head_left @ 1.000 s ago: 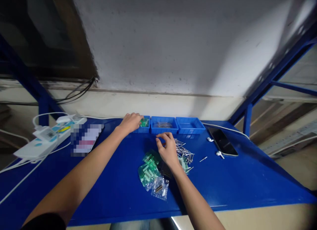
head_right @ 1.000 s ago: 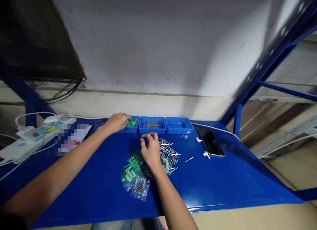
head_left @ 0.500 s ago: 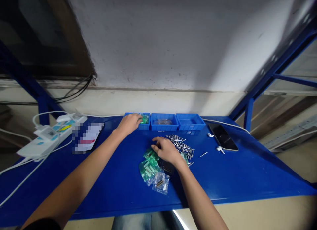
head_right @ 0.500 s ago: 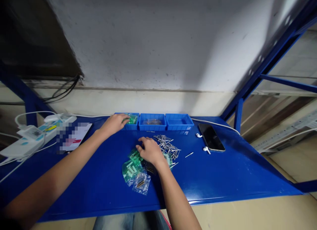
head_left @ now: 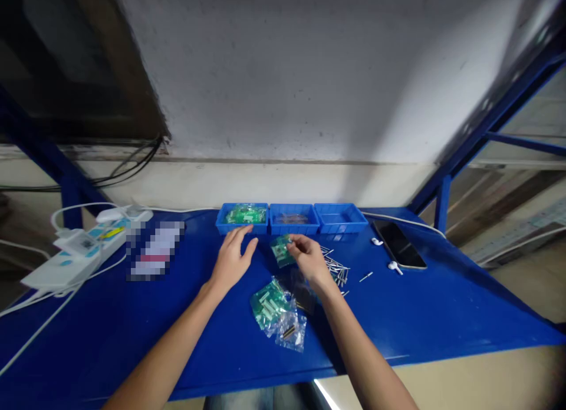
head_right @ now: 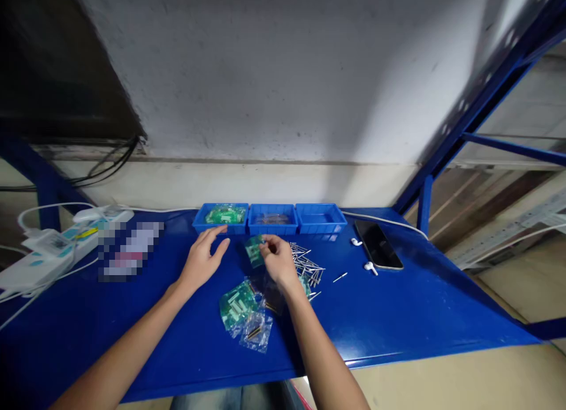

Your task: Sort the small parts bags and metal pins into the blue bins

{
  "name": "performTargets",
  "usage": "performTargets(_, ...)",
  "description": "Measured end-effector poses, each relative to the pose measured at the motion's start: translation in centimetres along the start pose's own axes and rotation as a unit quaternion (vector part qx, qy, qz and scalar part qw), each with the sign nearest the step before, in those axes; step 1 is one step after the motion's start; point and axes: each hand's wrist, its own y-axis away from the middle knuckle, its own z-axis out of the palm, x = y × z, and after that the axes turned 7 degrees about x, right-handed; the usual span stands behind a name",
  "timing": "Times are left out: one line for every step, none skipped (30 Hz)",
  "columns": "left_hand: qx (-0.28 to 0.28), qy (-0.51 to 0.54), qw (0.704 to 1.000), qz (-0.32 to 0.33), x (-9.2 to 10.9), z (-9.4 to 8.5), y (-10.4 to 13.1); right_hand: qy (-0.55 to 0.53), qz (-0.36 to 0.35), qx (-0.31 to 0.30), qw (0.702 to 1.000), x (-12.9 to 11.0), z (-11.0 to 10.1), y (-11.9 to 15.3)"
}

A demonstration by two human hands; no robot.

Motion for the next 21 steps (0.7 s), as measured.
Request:
performTargets(-0.017,0.045,0.998,-0.044,0.7,0.0,0.4,-0.015,-0.003,0.022,1.000,-0.1,-0.2,-0.2)
performTargets(-0.044,0.095,0.990,-0.096,1.4,0.1,0.8,-0.020,-0.015,0.042,0.999,-0.2,-0.3,-0.2)
performTargets(-0.076,0.148,0.974,-0.153,2.0,0.1,1.0,-0.016,-0.036,0.059,0.997,-0.4,-0.4,-0.2)
performTargets(-0.111,0.202,0.950,-0.210,2.6,0.2,1.2,-0.003,-0.065,0.072,0.995,-0.6,-0.5,-0.1)
performTargets(-0.147,0.251,0.921,-0.260,3.0,0.3,1.2,0.015,-0.101,0.077,0.992,-0.8,-0.4,0.1)
performTargets(-0.178,0.294,0.890,-0.301,3.4,0.4,1.3,0.036,-0.140,0.072,0.987,-1.1,-0.3,0.4)
performTargets(-0.197,0.328,0.862,-0.331,3.6,0.4,1.3,0.056,-0.179,0.057,0.981,-1.3,-0.1,0.8)
performTargets(-0.204,0.353,0.843,-0.352,3.6,0.5,1.3,0.076,-0.217,0.032,0.973,-1.4,0.1,1.2)
performTargets(-0.198,0.369,0.832,-0.362,3.5,0.5,1.3,0.096,-0.250,0.004,0.964,-1.5,0.4,1.5)
performTargets(-0.183,0.378,0.832,-0.364,3.4,0.5,1.4,0.117,-0.277,-0.024,0.954,-1.6,0.6,1.8)
performTargets(-0.165,0.376,0.840,-0.356,3.1,0.5,1.4,0.136,-0.296,-0.047,0.944,-1.5,0.9,2.1)
performTargets(-0.145,0.360,0.857,-0.338,2.9,0.5,1.4,0.154,-0.305,-0.065,0.938,-1.5,1.1,2.3)
performTargets(-0.125,0.331,0.883,-0.308,2.7,0.4,1.4,0.166,-0.303,-0.077,0.935,-1.5,1.3,2.4)
performTargets(-0.105,0.289,0.914,-0.264,2.5,0.3,1.4,0.170,-0.289,-0.080,0.939,-1.5,1.5,2.5)
performTargets(-0.084,0.241,0.944,-0.208,2.4,0.2,1.5,0.161,-0.262,-0.077,0.948,-1.5,1.6,2.5)
performTargets(-0.067,0.190,0.969,-0.144,2.3,0.1,1.5,0.140,-0.222,-0.068,0.963,-1.5,1.6,2.4)
performTargets(-0.055,0.142,0.985,-0.078,2.2,0.1,1.6,0.107,-0.171,-0.060,0.978,-1.5,1.7,2.3)
performTargets(-0.050,0.099,0.994,-0.016,2.2,0.1,1.7,0.066,-0.116,-0.054,0.990,-1.5,1.6,2.1)
performTargets(-0.054,0.065,0.996,0.038,2.1,0.1,1.9,0.023,-0.063,-0.047,0.997,-1.4,1.6,1.9)
performTargets(-0.064,0.039,0.994,0.080,2.1,0.2,2.0,-0.015,-0.017,-0.043,0.999,-1.3,1.5,1.7)
performTargets(-0.078,0.020,0.991,0.111,2.0,0.3,2.1,-0.043,0.015,-0.037,0.998,-1.2,1.4,1.5)
